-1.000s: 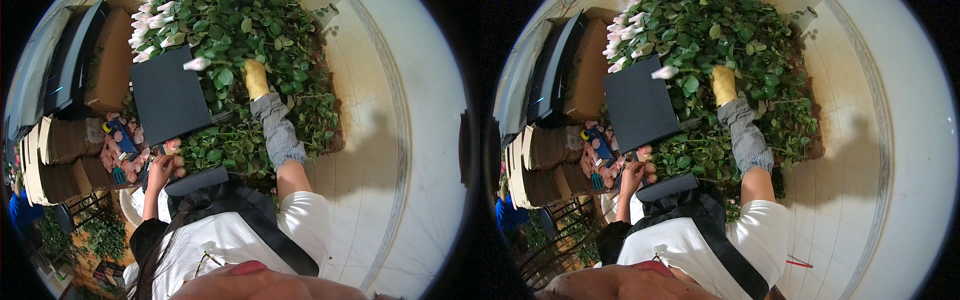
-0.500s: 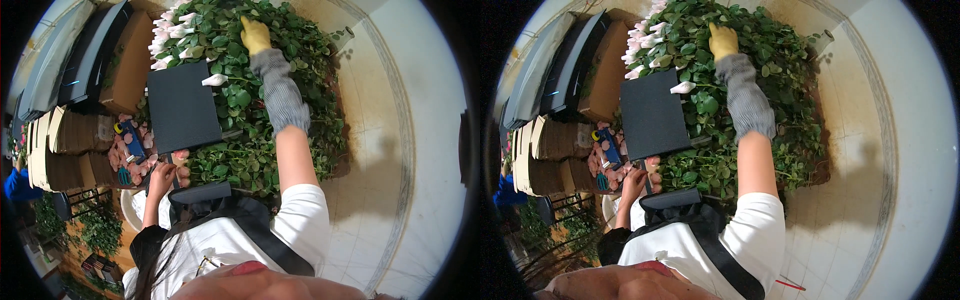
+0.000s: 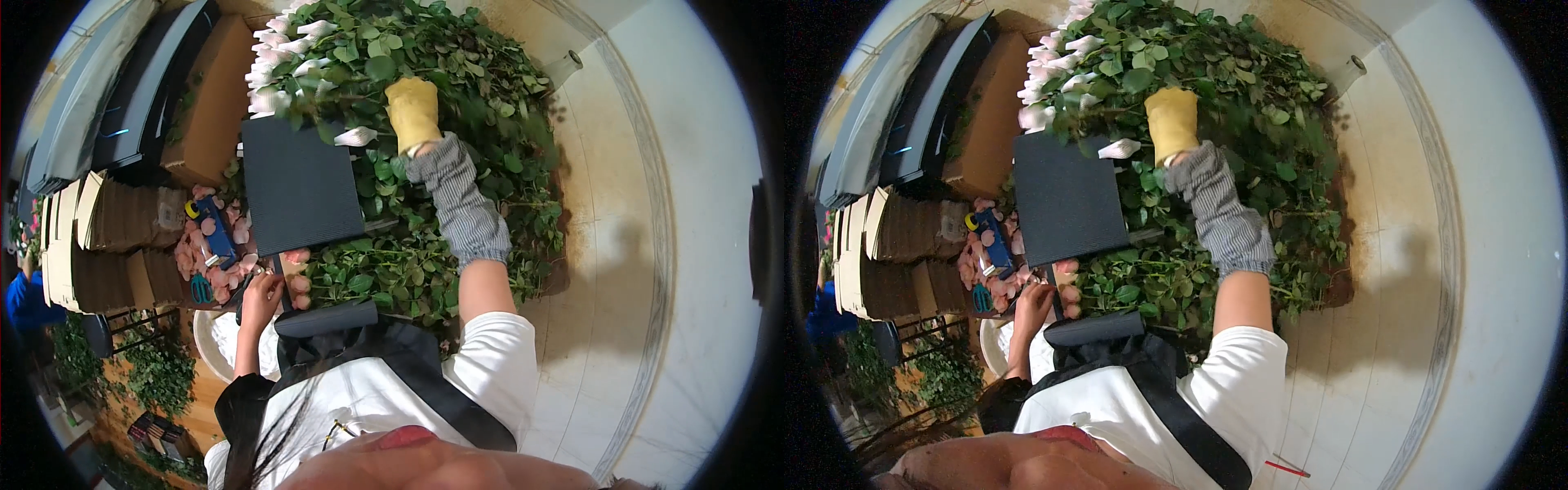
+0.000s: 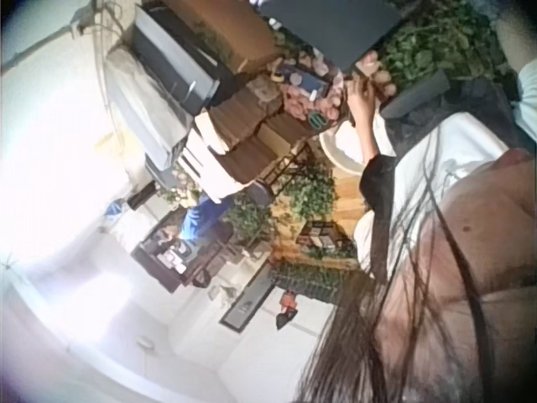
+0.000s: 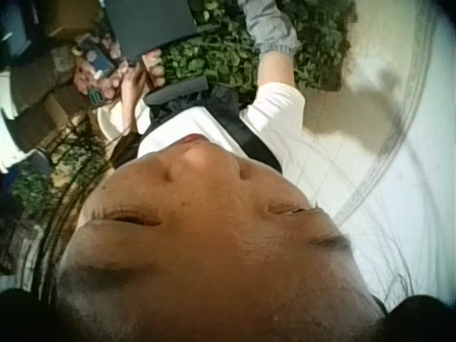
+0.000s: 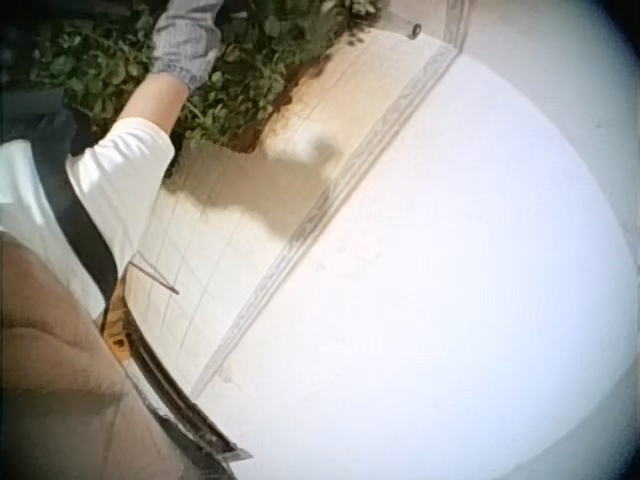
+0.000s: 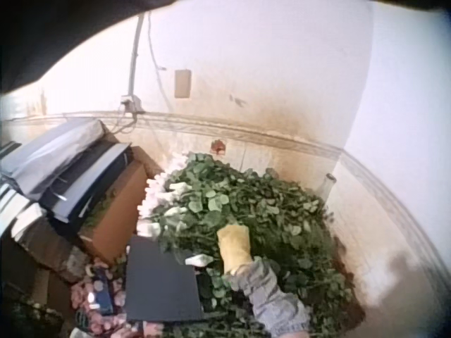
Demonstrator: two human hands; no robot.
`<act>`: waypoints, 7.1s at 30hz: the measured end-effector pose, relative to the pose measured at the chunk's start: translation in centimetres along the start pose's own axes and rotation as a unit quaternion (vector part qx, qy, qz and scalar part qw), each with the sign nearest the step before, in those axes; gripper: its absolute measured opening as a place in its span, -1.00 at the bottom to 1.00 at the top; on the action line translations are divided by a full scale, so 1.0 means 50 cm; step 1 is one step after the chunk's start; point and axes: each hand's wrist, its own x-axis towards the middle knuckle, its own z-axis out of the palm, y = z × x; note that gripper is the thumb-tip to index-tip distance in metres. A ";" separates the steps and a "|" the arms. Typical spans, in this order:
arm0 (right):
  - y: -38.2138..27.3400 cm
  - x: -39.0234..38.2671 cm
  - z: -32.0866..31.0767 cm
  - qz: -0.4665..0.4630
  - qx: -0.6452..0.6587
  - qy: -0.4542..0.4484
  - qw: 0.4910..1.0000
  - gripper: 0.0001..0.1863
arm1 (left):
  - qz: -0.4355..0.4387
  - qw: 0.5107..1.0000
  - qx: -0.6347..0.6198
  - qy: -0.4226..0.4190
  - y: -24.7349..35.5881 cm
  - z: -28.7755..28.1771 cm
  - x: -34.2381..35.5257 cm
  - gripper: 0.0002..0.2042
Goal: The person arranges roses into a specialized black box by placing them one by one into the internal support structure and then closing the box.
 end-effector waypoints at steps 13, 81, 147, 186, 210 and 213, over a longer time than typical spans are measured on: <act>0.071 -0.055 -0.068 -0.040 0.328 0.012 0.944 -0.89 | -0.031 0.999 -0.005 0.012 -0.022 0.008 0.012 -0.87; -0.189 -0.436 -0.227 0.066 0.522 0.207 0.825 -0.71 | -0.080 0.783 -0.593 -0.170 0.225 -0.090 0.009 -0.67; -0.291 -0.441 -0.240 -0.125 0.272 -0.257 0.919 -0.80 | 0.008 0.996 -0.086 -0.011 -0.105 0.112 -0.020 -0.31; -0.393 -0.473 -0.041 -0.203 0.424 -0.312 0.826 -0.75 | 0.286 0.952 0.102 -0.047 -0.079 0.055 0.034 -0.65; -0.365 -0.478 0.046 -0.192 0.402 -0.254 0.859 -0.62 | 0.060 0.949 -0.310 -0.007 -0.145 0.116 0.012 -0.73; -0.382 -0.477 0.014 -0.162 0.322 -0.313 0.879 -0.58 | 0.000 0.986 -0.096 0.135 -0.094 0.118 0.036 -0.59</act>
